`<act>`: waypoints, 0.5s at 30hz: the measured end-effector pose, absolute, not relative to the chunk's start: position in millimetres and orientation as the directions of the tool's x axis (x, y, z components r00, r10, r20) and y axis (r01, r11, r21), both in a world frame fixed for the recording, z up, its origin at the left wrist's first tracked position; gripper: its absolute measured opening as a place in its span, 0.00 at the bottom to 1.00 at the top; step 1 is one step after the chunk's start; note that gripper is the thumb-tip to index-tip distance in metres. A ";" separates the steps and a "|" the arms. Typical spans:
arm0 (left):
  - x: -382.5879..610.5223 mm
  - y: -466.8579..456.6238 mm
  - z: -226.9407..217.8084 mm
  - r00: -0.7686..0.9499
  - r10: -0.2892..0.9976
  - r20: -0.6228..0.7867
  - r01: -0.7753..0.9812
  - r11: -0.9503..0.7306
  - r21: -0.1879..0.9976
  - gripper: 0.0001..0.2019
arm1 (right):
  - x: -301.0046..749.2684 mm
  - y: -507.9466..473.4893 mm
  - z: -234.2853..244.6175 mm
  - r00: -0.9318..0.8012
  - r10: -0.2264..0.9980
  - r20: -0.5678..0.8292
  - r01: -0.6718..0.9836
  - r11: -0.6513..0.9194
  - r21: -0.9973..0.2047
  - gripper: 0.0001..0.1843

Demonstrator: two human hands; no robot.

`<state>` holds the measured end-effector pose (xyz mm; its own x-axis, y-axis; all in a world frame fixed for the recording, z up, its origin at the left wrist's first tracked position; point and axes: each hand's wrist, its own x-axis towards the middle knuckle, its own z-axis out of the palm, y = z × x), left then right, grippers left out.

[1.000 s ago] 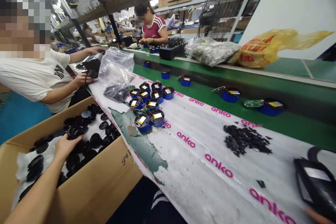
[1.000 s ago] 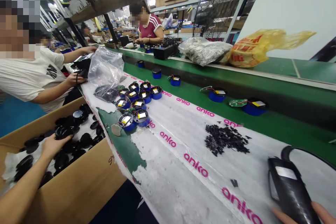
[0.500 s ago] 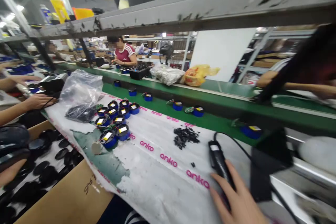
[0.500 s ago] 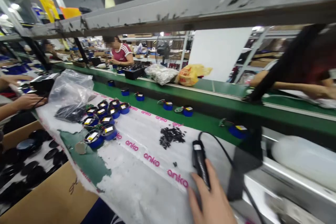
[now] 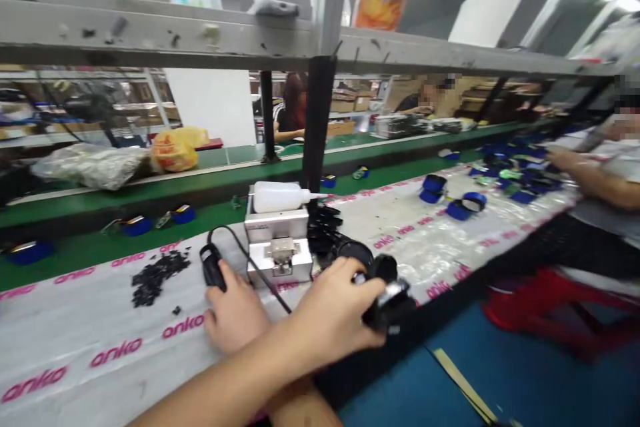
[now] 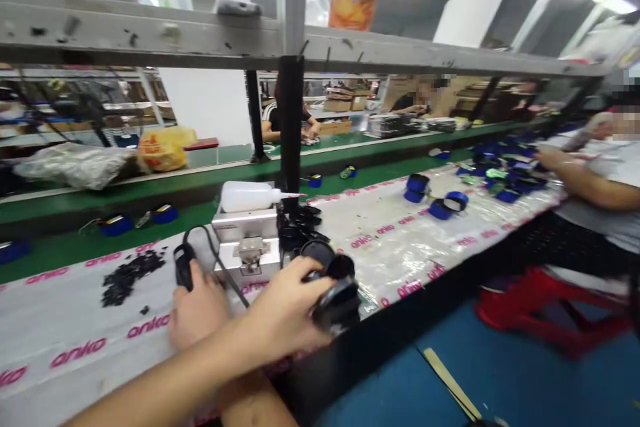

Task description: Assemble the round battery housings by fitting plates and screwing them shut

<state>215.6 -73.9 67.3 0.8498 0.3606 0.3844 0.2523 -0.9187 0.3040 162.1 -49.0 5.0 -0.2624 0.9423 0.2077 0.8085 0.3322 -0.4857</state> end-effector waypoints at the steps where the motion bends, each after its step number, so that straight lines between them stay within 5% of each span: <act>1: 246.5 -66.4 67.0 0.855 0.376 0.358 0.283 -0.916 0.284 0.18 | 162.8 -48.2 3.6 -0.279 0.940 0.195 0.808 0.339 -0.481 0.18; 6: 340.9 -9.3 68.5 0.850 0.482 0.213 0.467 -0.876 0.119 0.16 | 161.2 -44.0 -1.9 -0.278 0.950 0.139 0.828 0.311 -0.468 0.16; 15: 364.8 26.9 66.2 0.822 0.564 -0.083 0.560 -0.826 -0.065 0.17 | 153.0 -47.7 2.2 -0.294 0.948 0.124 0.824 0.316 -0.470 0.12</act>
<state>364.8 26.9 66.2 0.8219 0.5635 -0.0833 0.5598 -0.8261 -0.0652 153.0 -47.7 2.2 -0.2935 0.9479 0.1237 0.8240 0.3165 -0.4700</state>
